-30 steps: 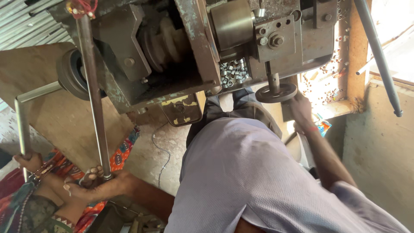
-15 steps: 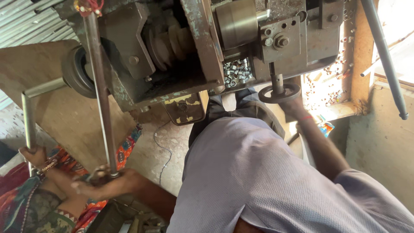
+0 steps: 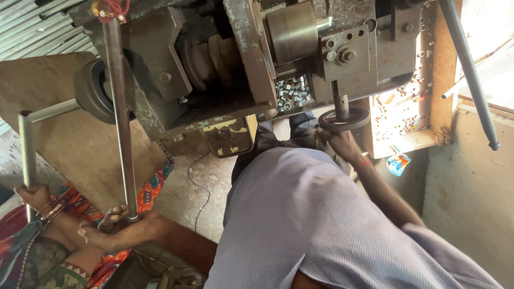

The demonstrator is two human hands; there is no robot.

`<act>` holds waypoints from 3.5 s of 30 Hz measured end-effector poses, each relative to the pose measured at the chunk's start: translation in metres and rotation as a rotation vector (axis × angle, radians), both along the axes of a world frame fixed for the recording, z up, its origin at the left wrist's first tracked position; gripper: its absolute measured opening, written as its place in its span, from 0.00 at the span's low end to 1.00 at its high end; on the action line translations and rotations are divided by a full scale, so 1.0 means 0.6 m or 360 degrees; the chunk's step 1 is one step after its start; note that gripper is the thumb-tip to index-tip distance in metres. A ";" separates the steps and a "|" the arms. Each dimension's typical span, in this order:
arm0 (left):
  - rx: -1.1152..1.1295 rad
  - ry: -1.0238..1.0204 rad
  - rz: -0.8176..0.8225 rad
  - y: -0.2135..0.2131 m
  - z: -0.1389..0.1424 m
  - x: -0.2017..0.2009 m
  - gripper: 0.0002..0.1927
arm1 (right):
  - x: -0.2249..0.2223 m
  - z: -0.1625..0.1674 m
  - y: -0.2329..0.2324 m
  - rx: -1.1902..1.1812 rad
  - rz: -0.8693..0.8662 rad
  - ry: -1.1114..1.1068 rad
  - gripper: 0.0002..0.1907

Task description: The person operates a metalworking machine by repeatedly pulling a lever and hand-turning a wheel, then clears finished metal nuts from the workspace.

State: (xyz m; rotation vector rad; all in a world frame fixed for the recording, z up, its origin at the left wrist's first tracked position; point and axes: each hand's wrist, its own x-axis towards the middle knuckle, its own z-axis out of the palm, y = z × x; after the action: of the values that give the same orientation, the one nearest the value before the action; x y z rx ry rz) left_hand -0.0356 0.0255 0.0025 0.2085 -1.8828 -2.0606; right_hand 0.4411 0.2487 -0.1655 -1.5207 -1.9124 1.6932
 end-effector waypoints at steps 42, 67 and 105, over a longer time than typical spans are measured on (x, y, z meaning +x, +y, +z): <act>-0.0466 0.0358 -0.0135 -0.045 -0.031 0.019 0.24 | 0.027 -0.009 0.033 -0.0085 0.0110 -0.0499 0.19; -0.0078 0.0193 -0.0147 -0.043 -0.035 -0.016 0.23 | -0.045 0.064 -0.023 -0.0521 -0.0734 -0.0094 0.22; -0.1048 0.0945 -0.0333 -0.057 -0.051 0.007 0.27 | 0.008 0.006 0.028 -0.0171 0.0731 -0.0442 0.18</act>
State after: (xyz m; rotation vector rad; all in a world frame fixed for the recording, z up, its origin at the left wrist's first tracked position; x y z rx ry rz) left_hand -0.0313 -0.0090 -0.0279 -0.7007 -2.0894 -1.2761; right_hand 0.4457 0.2655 -0.1619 -1.5030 -2.5103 1.8612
